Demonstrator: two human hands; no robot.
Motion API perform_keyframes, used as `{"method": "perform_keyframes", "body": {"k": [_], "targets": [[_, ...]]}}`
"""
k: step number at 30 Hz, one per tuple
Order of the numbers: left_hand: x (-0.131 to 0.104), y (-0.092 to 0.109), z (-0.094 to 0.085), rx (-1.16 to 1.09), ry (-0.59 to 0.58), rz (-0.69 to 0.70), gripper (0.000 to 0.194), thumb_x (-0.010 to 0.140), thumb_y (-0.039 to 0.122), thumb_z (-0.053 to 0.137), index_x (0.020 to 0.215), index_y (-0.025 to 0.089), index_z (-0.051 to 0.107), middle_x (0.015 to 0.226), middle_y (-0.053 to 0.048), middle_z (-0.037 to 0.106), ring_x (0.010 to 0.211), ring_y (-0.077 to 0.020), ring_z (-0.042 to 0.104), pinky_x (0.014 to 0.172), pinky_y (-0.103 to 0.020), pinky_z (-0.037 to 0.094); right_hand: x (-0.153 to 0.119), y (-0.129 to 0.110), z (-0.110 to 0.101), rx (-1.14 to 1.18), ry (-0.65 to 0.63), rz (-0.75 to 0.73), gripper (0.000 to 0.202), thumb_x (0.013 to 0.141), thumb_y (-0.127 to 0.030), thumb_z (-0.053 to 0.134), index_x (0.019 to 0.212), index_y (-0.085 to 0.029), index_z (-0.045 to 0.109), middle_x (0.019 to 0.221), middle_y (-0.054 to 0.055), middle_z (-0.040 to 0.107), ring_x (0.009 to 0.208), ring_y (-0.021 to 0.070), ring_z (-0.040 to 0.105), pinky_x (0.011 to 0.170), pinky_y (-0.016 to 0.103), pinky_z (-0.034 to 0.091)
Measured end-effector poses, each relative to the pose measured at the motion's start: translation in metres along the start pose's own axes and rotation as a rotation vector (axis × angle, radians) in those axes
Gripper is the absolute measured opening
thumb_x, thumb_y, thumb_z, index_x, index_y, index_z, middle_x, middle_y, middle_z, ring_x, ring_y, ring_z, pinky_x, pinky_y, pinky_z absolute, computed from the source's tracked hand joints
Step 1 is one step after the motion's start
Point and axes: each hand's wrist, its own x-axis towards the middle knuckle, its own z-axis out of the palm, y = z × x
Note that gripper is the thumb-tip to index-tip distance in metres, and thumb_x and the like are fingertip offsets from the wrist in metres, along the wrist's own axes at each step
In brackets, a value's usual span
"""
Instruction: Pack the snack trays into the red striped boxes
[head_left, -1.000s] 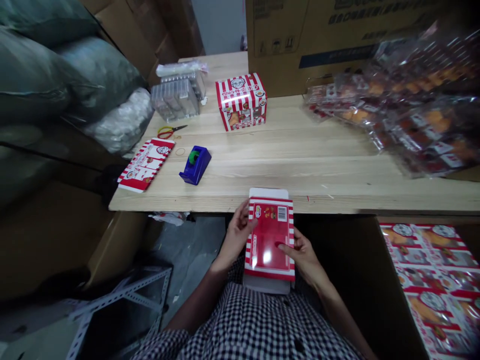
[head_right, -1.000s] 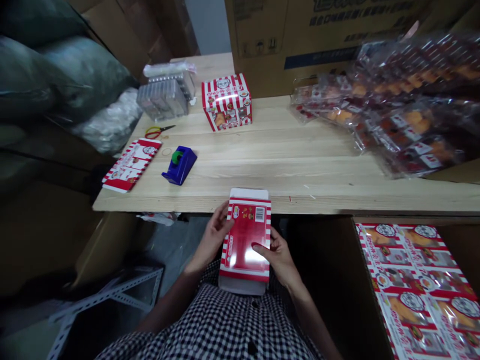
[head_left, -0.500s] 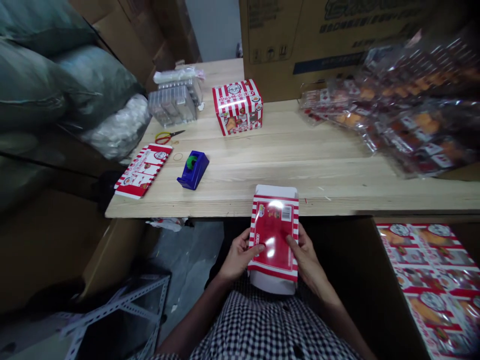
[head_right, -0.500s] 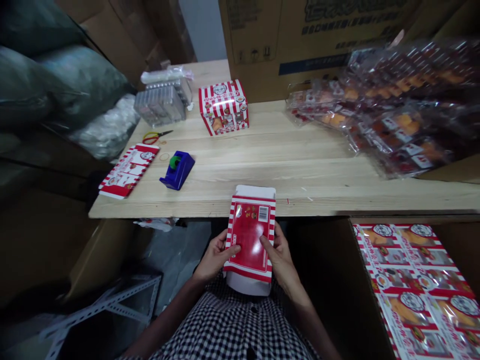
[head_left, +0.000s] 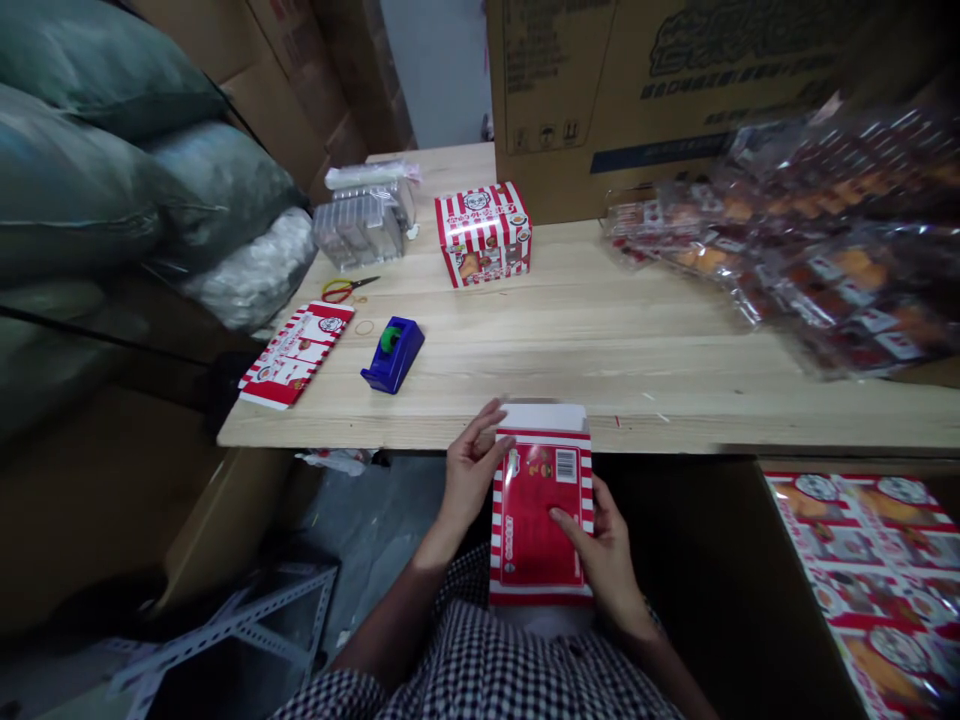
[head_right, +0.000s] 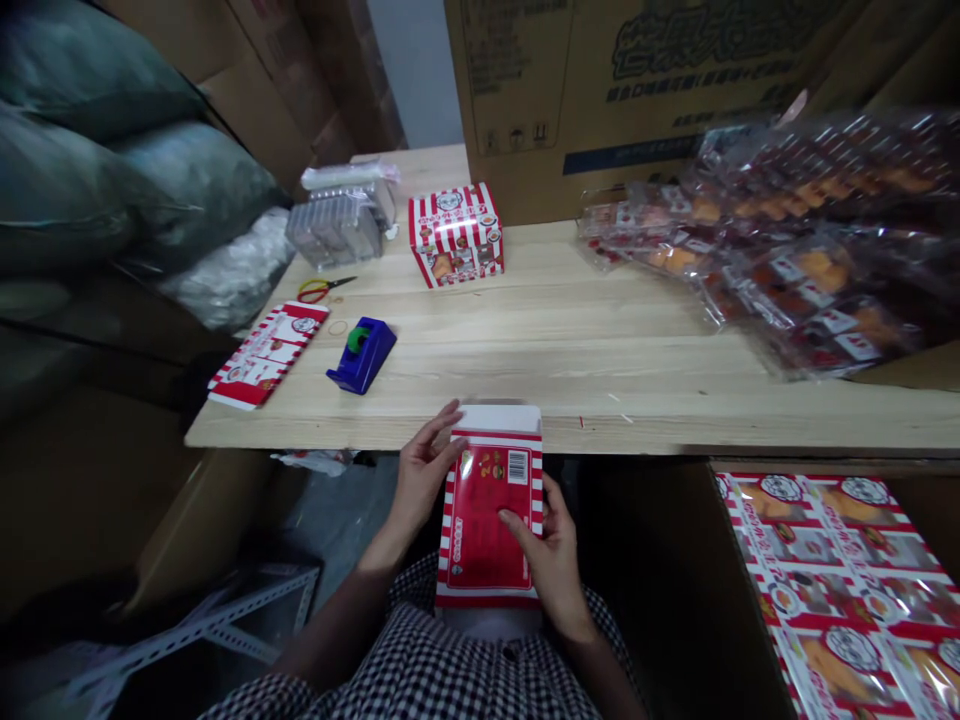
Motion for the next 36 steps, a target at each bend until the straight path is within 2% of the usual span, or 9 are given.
{"method": "perform_keyframes", "body": {"k": [3, 10, 16, 19, 23, 26, 29, 32, 36], "targets": [[0.004, -0.009, 0.004, -0.104, 0.071, 0.029, 0.047, 0.078, 0.026, 0.079, 0.121, 0.026, 0.059, 0.15, -0.008, 0.051, 0.129, -0.0251, 0.058, 0.104, -0.04, 0.051, 0.005, 0.003, 0.004, 0.012, 0.031, -0.015, 0.061, 0.072, -0.036, 0.085, 0.124, -0.029, 0.055, 0.108, 0.003, 0.076, 0.092, 0.0278, 0.074, 0.084, 0.044, 0.061], [0.033, -0.016, 0.005, -0.163, 0.026, -0.033, 0.03, 0.078, 0.035, 0.078, 0.099, 0.016, 0.071, 0.134, -0.012, 0.065, 0.119, -0.0268, 0.064, 0.102, -0.039, 0.049, 0.032, 0.004, 0.012, 0.027, 0.01, -0.098, 0.059, 0.073, -0.035, 0.084, 0.122, -0.028, 0.053, 0.111, 0.004, 0.073, 0.092, 0.027, 0.073, 0.084, 0.046, 0.061], [0.009, -0.024, -0.015, -0.043, -0.014, -0.09, 0.024, 0.08, 0.033, 0.077, 0.095, 0.015, 0.075, 0.117, -0.01, 0.073, 0.104, -0.0215, 0.068, 0.091, -0.031, 0.051, -0.005, 0.0, -0.019, -0.113, -0.137, -0.006, 0.062, 0.085, -0.038, 0.074, 0.141, -0.031, 0.048, 0.123, 0.006, 0.068, 0.105, 0.0245, 0.068, 0.092, 0.041, 0.057], [-0.001, -0.026, -0.023, -0.035, 0.002, -0.092, 0.023, 0.081, 0.034, 0.076, 0.097, 0.017, 0.075, 0.108, -0.007, 0.075, 0.097, -0.0185, 0.068, 0.086, -0.028, 0.05, -0.003, -0.014, -0.031, -0.119, -0.109, -0.117, 0.064, 0.091, -0.039, 0.067, 0.149, -0.037, 0.039, 0.128, 0.005, 0.065, 0.109, 0.0213, 0.067, 0.097, 0.039, 0.054], [0.003, -0.021, -0.023, -0.037, -0.043, -0.095, 0.024, 0.08, 0.037, 0.076, 0.096, 0.018, 0.075, 0.115, -0.008, 0.073, 0.103, -0.0205, 0.067, 0.086, -0.028, 0.05, 0.032, -0.034, -0.032, -0.113, -0.137, -0.29, 0.044, 0.092, -0.038, 0.066, 0.135, -0.036, 0.058, 0.143, 0.004, 0.055, 0.123, 0.024, 0.06, 0.107, 0.041, 0.047], [0.007, -0.014, -0.022, -0.027, -0.066, -0.101, 0.024, 0.08, 0.037, 0.076, 0.094, 0.018, 0.074, 0.118, -0.008, 0.071, 0.104, -0.0215, 0.066, 0.085, -0.028, 0.05, 0.05, -0.041, -0.027, -0.079, -0.196, -0.285, 0.032, 0.091, -0.036, 0.068, 0.123, -0.034, 0.067, 0.14, 0.004, 0.055, 0.118, 0.0248, 0.062, 0.102, 0.041, 0.05], [0.008, -0.01, -0.024, -0.008, -0.086, -0.104, 0.024, 0.08, 0.037, 0.076, 0.093, 0.017, 0.073, 0.12, -0.009, 0.069, 0.097, -0.0198, 0.066, 0.08, -0.026, 0.049, 0.052, -0.048, -0.025, -0.116, -0.235, -0.316, 0.03, 0.092, -0.035, 0.067, 0.121, -0.034, 0.069, 0.136, 0.004, 0.057, 0.12, 0.0243, 0.06, 0.103, 0.039, 0.048], [0.007, -0.009, -0.027, 0.0, -0.126, -0.118, 0.023, 0.083, 0.036, 0.074, 0.096, 0.017, 0.071, 0.102, -0.006, 0.07, 0.081, -0.0153, 0.063, 0.073, -0.024, 0.047, 0.048, -0.057, -0.025, -0.287, -0.262, -0.41, 0.024, 0.093, -0.033, 0.067, 0.115, -0.033, 0.074, 0.128, 0.005, 0.061, 0.126, 0.0237, 0.054, 0.106, 0.037, 0.044], [0.01, -0.004, -0.028, 0.048, -0.231, -0.117, 0.021, 0.087, 0.036, 0.07, 0.09, 0.015, 0.068, 0.085, -0.002, 0.065, 0.075, -0.0133, 0.057, 0.072, -0.023, 0.043, 0.05, -0.068, -0.03, -0.407, -0.312, -0.408, 0.019, 0.093, -0.035, 0.066, 0.108, -0.031, 0.077, 0.115, 0.006, 0.066, 0.118, 0.0237, 0.057, 0.1, 0.037, 0.045]]}}
